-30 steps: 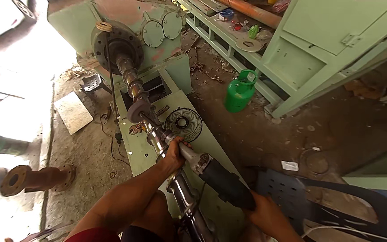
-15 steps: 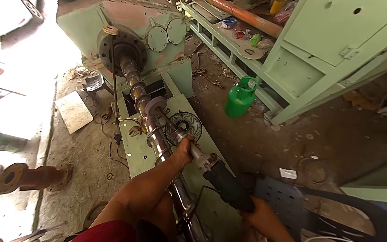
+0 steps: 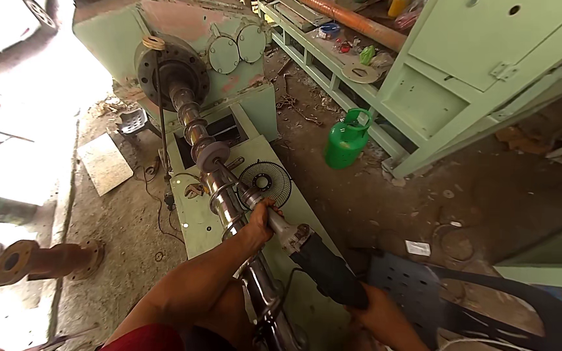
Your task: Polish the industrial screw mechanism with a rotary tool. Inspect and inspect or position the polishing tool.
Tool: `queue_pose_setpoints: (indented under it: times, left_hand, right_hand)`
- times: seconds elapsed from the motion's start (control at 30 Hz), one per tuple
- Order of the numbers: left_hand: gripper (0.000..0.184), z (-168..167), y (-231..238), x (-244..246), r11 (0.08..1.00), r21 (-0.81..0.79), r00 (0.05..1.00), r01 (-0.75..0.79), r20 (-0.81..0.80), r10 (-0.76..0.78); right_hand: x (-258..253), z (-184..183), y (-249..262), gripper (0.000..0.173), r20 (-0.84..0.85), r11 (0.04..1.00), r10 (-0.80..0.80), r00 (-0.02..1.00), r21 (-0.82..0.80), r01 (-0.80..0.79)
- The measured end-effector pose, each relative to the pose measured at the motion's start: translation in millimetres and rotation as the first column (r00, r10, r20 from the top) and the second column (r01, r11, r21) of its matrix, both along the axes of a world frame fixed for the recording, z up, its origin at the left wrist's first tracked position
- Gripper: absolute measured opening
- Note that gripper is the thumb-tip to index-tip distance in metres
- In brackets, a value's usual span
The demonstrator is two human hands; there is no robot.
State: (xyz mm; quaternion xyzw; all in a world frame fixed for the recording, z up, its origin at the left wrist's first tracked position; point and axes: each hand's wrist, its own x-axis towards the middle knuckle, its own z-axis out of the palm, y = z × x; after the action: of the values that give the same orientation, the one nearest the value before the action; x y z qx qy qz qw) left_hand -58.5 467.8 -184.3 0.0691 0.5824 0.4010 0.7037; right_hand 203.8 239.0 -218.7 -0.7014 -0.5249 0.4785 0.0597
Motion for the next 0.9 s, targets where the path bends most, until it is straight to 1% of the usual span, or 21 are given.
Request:
queue_pose_setpoints:
  times: [0.17,0.37,0.57,0.73,0.9]
  left_hand:
    - [0.006,5.9,-12.1,-16.2,0.999,0.011,0.998,-0.04,0.055,0.039]
    - [0.007,13.1,-21.0,-28.2,0.996,-0.001,0.993,-0.093,0.068,0.093]
    - [0.012,13.4,-13.7,-18.2,0.998,0.022,0.994,-0.059,0.089,0.057]
    - [0.004,7.8,-1.0,-6.0,0.999,0.01,0.997,-0.034,0.063,0.033]
    - [0.007,-4.2,10.4,2.8,1.0,-0.005,1.0,0.019,0.017,-0.019]
  right_hand:
    - [-3.3,12.1,2.5,0.049,0.065,0.997,0.068,0.996,-0.033,-0.065]
    - [-5.9,23.5,3.2,0.05,0.128,0.994,0.108,0.986,0.006,-0.11]
    - [-4.8,22.8,0.5,0.049,0.137,0.997,0.066,0.988,0.04,-0.072]
    - [-3.7,14.0,1.8,0.047,0.101,0.998,0.017,0.995,0.051,-0.022]
    - [-0.2,4.7,5.4,0.041,0.046,0.998,-0.013,0.999,0.054,0.01]
